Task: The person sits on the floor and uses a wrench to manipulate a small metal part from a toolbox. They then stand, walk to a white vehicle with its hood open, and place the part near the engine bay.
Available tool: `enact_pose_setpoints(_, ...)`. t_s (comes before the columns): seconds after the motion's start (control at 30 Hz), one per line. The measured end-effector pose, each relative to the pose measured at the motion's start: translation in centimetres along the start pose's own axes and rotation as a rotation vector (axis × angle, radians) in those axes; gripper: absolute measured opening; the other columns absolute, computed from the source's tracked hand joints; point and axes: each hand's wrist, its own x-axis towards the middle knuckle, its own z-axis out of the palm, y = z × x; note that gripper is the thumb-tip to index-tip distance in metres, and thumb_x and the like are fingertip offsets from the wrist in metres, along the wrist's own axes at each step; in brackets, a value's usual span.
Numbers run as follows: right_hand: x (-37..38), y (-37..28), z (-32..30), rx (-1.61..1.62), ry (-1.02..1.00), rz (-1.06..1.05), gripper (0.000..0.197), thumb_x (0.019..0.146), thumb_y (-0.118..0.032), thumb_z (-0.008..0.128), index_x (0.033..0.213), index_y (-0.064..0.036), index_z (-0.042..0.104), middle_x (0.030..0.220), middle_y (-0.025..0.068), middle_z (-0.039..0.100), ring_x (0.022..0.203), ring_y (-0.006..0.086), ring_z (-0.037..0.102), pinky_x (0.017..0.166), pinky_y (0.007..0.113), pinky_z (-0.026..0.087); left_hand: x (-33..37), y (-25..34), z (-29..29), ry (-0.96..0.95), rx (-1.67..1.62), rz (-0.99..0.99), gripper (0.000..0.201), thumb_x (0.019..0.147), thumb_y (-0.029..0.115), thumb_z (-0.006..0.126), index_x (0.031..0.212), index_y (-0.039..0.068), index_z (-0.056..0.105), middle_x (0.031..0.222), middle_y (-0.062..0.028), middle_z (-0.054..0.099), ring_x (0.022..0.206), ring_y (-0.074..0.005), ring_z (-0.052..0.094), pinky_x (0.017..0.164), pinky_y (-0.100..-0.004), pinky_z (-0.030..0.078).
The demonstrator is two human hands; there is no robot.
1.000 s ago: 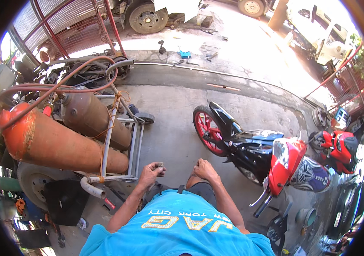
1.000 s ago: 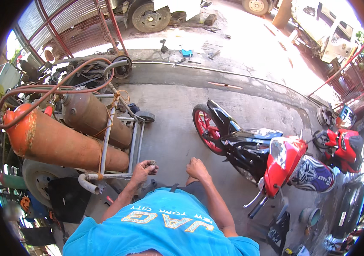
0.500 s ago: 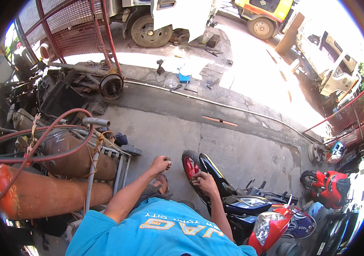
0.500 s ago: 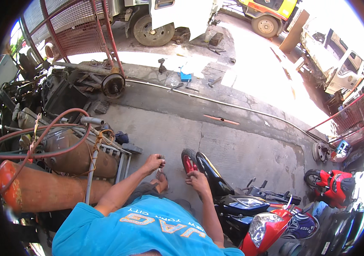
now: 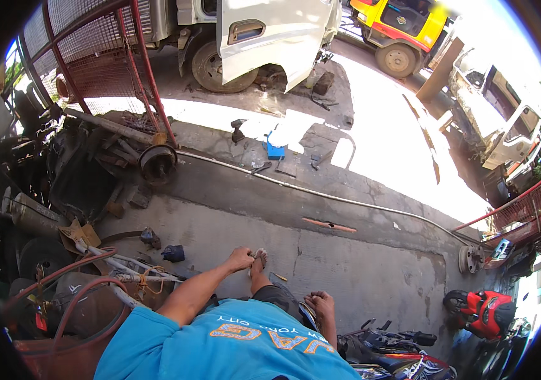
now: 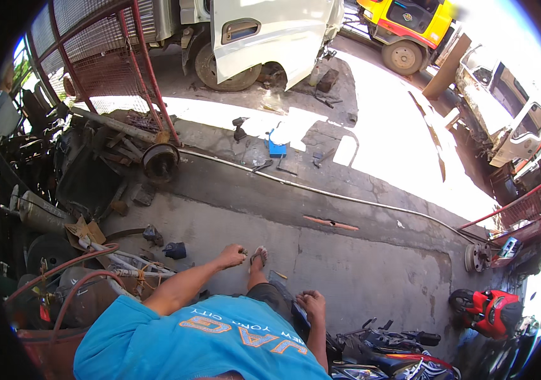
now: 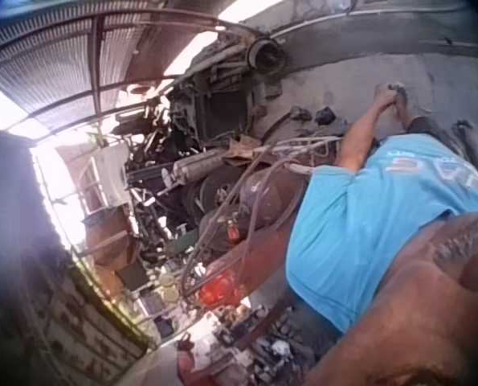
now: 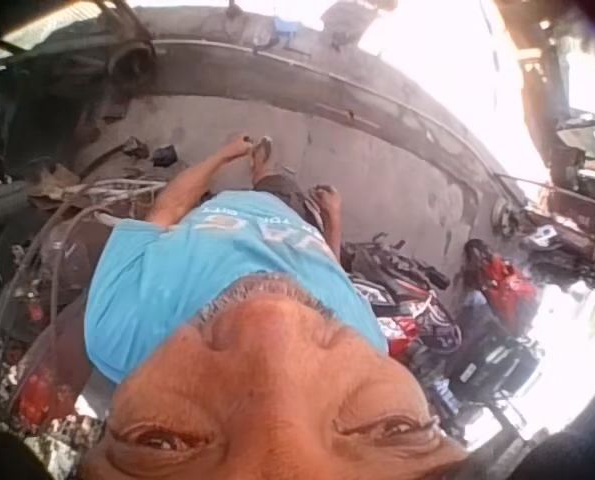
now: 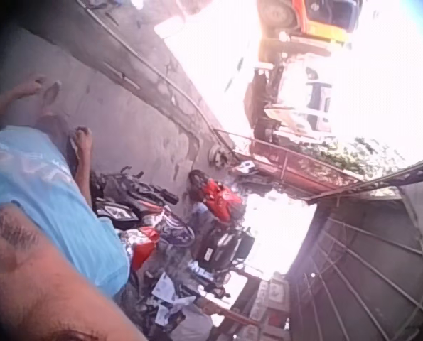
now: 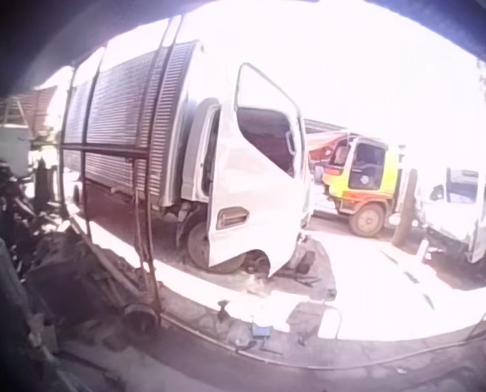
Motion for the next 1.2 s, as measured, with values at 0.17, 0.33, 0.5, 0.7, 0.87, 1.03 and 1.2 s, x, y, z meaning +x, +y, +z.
enact_pose_setpoints(0.17,8.9,-10.9,4.5,0.05,-0.08,-0.08,0.023,0.092,0.007,0.048,0.114,0.0138,0.055,0.109,0.0234,0.065,0.101,0.0324,0.07,0.087,0.035,0.063,2.2,-7.7,-8.0,0.25,-0.393,-0.325,0.019,0.083,0.011,0.064,0.093,-0.004,0.071,0.077,-0.0145,0.069,0.071,-0.0226,0.069,0.065,-0.0371,0.056)
enact_pose_setpoints(0.33,14.5,-22.1,9.3,-0.076,-0.199,-0.17,0.023,0.09,0.008,0.047,0.11,0.0148,0.056,0.11,0.0235,0.064,0.102,0.0312,0.07,0.089,0.034,0.062,-2.2,-17.0,-12.1,0.556,-0.584,-0.714,0.016,0.088,0.003,0.061,0.099,-0.008,0.066,0.082,-0.0141,0.067,0.067,-0.0246,0.067,0.059,-0.039,0.055)
enact_pose_setpoints(0.5,18.3,-26.9,13.3,-0.163,-0.228,-0.146,0.025,0.089,0.007,0.046,0.11,0.0129,0.058,0.11,0.0214,0.064,0.102,0.0304,0.07,0.089,0.034,0.061,-6.1,-23.8,-9.7,0.719,-0.866,-0.798,0.01,0.085,0.006,0.064,0.091,-0.001,0.066,0.082,-0.0159,0.066,0.07,-0.0305,0.067,0.058,-0.0401,0.052)
enact_pose_setpoints(0.7,21.1,-27.0,19.8,-0.313,-0.29,-0.081,0.024,0.088,0.005,0.049,0.109,0.0122,0.06,0.11,0.0211,0.066,0.103,0.0303,0.07,0.088,0.034,0.06,-3.9,-24.3,-9.7,0.751,-0.554,-0.936,0.017,0.084,0.014,0.065,0.092,-0.002,0.066,0.084,-0.0145,0.067,0.072,-0.0258,0.066,0.062,-0.0406,0.05)
enact_pose_setpoints(0.87,24.5,-25.7,24.4,-0.432,-0.368,-0.08,0.025,0.09,-0.006,0.061,0.111,0.0072,0.064,0.113,0.0171,0.068,0.105,0.0234,0.07,0.089,0.032,0.059,0.6,-24.0,-15.4,0.762,-0.597,-0.9,0.024,0.084,0.018,0.066,0.094,-0.004,0.067,0.085,-0.0132,0.068,0.072,-0.0232,0.066,0.066,-0.0403,0.051)
enact_pose_setpoints(1.03,32.8,-16.9,22.1,-1.174,-0.479,-0.316,0.025,0.092,-0.021,0.067,0.111,-0.0059,0.073,0.12,0.0114,0.069,0.109,0.0188,0.068,0.096,0.032,0.054,7.6,-29.1,-25.3,0.683,-0.776,-0.806,0.018,0.089,0.012,0.064,0.097,-0.004,0.065,0.084,-0.0104,0.068,0.072,-0.0211,0.067,0.066,-0.0362,0.054)
enact_pose_setpoints(1.2,28.2,-14.8,27.4,-1.42,-0.385,0.091,0.028,0.088,-0.022,0.067,0.109,-0.0054,0.077,0.113,0.0141,0.072,0.101,0.0255,0.07,0.088,0.034,0.055,14.6,-21.9,-40.2,0.694,-0.961,-0.656,0.014,0.094,0.003,0.06,0.105,-0.004,0.062,0.087,-0.0095,0.068,0.072,-0.0167,0.067,0.066,-0.0307,0.057)
